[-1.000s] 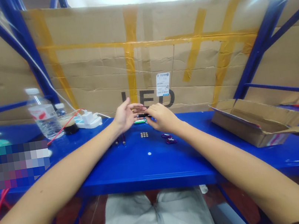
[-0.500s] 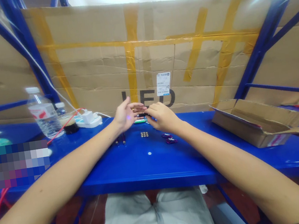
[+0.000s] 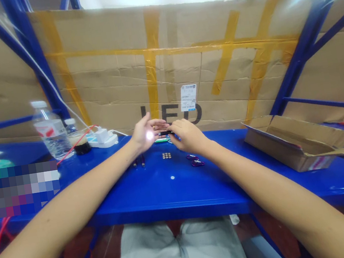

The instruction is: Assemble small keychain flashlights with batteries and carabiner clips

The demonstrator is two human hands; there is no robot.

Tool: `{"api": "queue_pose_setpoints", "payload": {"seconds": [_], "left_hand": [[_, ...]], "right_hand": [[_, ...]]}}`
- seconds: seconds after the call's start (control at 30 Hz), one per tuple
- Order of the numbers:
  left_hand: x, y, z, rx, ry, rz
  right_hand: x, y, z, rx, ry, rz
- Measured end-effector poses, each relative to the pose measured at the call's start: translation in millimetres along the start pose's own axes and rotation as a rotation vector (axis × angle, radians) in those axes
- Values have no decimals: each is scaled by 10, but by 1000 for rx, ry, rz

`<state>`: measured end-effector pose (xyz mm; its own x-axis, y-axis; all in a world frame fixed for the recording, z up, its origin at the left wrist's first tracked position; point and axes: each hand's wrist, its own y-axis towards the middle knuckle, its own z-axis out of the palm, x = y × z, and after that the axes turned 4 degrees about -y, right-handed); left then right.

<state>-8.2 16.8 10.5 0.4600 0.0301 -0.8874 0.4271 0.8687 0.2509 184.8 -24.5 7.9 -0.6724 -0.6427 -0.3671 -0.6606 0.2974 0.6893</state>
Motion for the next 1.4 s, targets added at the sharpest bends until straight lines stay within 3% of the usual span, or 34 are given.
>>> {"api": "queue_pose_setpoints", "payload": {"seconds": [0.37, 0.83, 1.4], "left_hand": [[-5, -1, 9, 12, -41, -12], [-14, 2, 5, 34, -53, -14], [-19, -9, 12, 27, -50, -22]], "right_hand": [[-4, -3, 22, -33, -43, -30], [2, 14, 15, 9, 62, -3], [13, 21, -32, 40, 21, 17]]}}
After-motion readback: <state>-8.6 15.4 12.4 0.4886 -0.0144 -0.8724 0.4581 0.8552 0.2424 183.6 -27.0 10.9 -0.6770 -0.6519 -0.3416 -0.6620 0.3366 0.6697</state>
